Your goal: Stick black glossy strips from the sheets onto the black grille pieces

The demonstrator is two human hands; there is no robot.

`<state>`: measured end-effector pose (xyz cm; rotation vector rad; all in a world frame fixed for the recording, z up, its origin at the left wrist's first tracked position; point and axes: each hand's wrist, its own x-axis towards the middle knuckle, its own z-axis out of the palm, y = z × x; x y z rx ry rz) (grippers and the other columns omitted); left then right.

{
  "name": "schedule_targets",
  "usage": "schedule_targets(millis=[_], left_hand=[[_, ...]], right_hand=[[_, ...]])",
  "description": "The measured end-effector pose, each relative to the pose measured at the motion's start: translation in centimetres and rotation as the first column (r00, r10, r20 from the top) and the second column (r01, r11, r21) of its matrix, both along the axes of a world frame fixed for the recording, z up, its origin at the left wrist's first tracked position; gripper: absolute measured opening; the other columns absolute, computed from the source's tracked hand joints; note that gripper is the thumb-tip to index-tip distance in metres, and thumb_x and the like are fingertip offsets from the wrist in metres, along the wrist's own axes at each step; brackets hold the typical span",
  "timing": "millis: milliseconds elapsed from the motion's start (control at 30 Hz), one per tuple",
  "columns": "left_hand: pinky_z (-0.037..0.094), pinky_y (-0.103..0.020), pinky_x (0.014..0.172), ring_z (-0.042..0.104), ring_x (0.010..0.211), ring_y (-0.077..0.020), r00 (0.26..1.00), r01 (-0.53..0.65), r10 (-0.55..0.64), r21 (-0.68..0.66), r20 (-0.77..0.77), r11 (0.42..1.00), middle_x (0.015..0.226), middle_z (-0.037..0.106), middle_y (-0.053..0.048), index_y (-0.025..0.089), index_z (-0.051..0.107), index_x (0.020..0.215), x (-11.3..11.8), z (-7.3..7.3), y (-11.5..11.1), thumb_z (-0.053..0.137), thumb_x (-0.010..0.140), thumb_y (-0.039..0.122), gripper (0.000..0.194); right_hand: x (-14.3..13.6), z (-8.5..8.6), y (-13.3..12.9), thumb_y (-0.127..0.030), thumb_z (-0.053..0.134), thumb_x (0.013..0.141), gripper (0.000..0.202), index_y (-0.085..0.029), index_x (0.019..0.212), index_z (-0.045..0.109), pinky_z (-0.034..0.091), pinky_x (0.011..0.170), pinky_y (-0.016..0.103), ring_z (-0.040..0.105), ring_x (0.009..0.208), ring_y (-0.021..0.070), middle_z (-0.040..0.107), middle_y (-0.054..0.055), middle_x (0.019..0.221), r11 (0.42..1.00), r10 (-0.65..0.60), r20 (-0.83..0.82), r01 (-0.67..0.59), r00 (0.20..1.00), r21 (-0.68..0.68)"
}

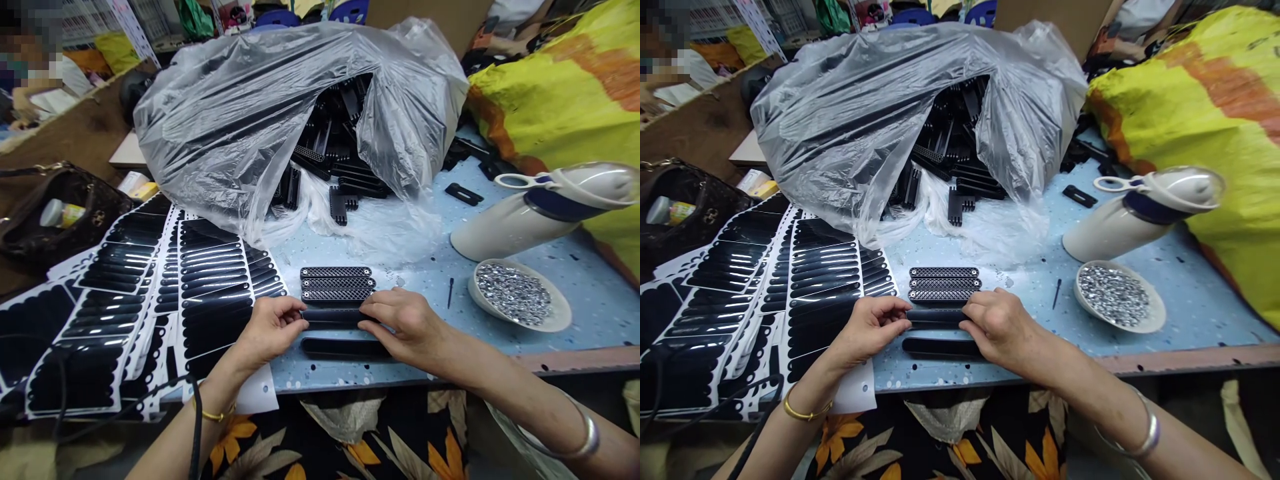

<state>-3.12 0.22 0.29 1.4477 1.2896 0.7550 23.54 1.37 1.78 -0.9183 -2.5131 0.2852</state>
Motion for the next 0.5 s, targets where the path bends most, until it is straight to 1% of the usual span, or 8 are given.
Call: schedule_targets(millis=[100,200,333,500], left_hand=[[0.047,-0.02,0.049,0.061,0.052,-0.0125,0.999,0.014,-0.011,-0.058,0.051,0.998,0.06,0.065,-0.002,0.013,0.076,0.083,-0.01,0.36,0.15,0.066,0.075,0.028,0.02],[0.041,-0.018,0.042,0.058,0.047,-0.0111,0.997,-0.008,0.014,-0.092,0.07,0.996,0.054,0.06,0.0,0.014,0.073,0.076,0.21,0.53,0.26,0.062,0.08,0.033,0.022],[0.039,-0.016,0.04,0.058,0.045,-0.0102,0.997,-0.059,0.065,-0.101,0.048,0.993,0.054,0.059,0.002,0.015,0.07,0.072,0.61,0.23,0.28,0.066,0.077,0.031,0.017],[0.039,-0.016,0.039,0.059,0.046,-0.0108,0.996,-0.074,0.08,-0.118,0.046,0.99,0.054,0.061,0.002,0.015,0.069,0.071,0.7,-0.05,0.34,0.066,0.074,0.03,0.015]], right_hand=[[0.0,-0.05,0.01,-0.014,0.056,0.092,0.018,-0.017,0.08,0.069,0.048,0.061,0.03,0.065,0.065,0.0184,0.07,0.007,0.075,1.0,0.0,-0.005,0.0,1.0,-0.011],[0.06,-0.17,0.01,-0.015,0.058,0.092,0.017,-0.018,0.082,0.07,0.05,0.062,0.03,0.065,0.066,0.0185,0.071,0.007,0.076,1.0,-0.008,-0.015,0.007,1.0,-0.022],[0.22,-0.4,-0.01,-0.018,0.061,0.093,0.013,-0.018,0.088,0.072,0.053,0.065,0.029,0.067,0.069,0.0184,0.072,0.007,0.078,0.998,-0.024,-0.036,0.022,0.999,-0.055],[0.36,-0.56,-0.05,-0.019,0.063,0.093,0.011,-0.019,0.088,0.073,0.055,0.066,0.029,0.067,0.069,0.0177,0.072,0.006,0.08,0.997,-0.022,-0.062,0.017,0.998,-0.079]])
